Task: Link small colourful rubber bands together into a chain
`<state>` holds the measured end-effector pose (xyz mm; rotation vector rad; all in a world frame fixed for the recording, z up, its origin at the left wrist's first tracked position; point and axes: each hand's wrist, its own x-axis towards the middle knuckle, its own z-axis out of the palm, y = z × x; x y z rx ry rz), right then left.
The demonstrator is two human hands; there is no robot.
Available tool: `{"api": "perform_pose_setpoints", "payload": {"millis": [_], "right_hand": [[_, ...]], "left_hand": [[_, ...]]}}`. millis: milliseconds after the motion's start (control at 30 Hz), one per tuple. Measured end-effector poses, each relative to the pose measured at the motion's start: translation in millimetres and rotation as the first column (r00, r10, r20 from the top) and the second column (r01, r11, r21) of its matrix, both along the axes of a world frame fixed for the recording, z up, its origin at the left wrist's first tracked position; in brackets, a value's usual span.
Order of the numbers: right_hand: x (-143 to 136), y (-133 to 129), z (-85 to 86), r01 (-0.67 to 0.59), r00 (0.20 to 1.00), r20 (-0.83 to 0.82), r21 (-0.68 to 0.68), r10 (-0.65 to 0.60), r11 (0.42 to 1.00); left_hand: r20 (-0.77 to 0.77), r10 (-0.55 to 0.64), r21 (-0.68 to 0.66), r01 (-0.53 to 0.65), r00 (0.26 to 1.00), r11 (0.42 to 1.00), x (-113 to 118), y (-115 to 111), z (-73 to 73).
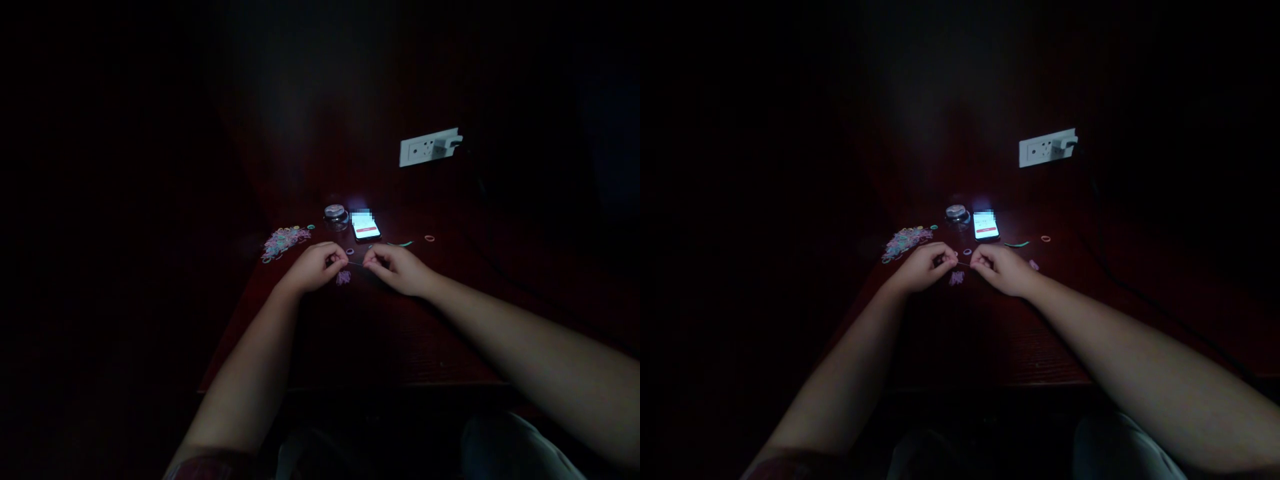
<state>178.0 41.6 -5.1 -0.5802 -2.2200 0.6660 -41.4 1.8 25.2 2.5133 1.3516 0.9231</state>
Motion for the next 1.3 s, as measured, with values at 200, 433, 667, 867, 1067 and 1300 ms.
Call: {"api": "perform_pose_setpoints", "payload": {"millis": [200, 433, 667, 867, 1067, 1300], "right_hand": [[1.7, -0.3, 2.6, 0.044, 0.998, -0.048, 0.027, -0.042, 0.999], [4.0, 3.0, 1.8, 0.01, 0.991, -0.135, -0.022, -0.013, 1.0], [2.6, 1.8, 0.8, -0.004, 0.991, -0.132, -0.02, 0.002, 1.0], [2.9, 0.7, 2.8, -0.013, 0.992, -0.128, -0.03, 0.009, 0.999], [2.7, 2.2, 1.1, -0.03, 0.991, -0.132, -0.039, 0.025, 0.999], [3.2, 1.6, 1.2, -0.009, 0.993, -0.119, -0.02, 0.007, 1.0]], "left_hand": [[-0.07, -0.034, -0.132, 0.024, 0.997, 0.991, -20.4, 6.4, -4.8], [-0.116, -0.06, -0.183, 0.038, 0.991, 0.982, -29.5, 12.9, -12.1], [-0.175, -0.037, -0.127, 0.015, 0.984, 0.992, -27.9, 18.7, -16.8], [-0.183, -0.043, -0.109, 0.023, 0.982, 0.994, -27.6, 21.3, -20.9], [-0.214, -0.03, -0.125, 0.004, 0.976, 0.992, -26.6, 21.2, -20.5], [-0.172, 0.022, -0.141, -0.046, 0.985, 0.989, -20.0, 11.3, -16.5]]}}
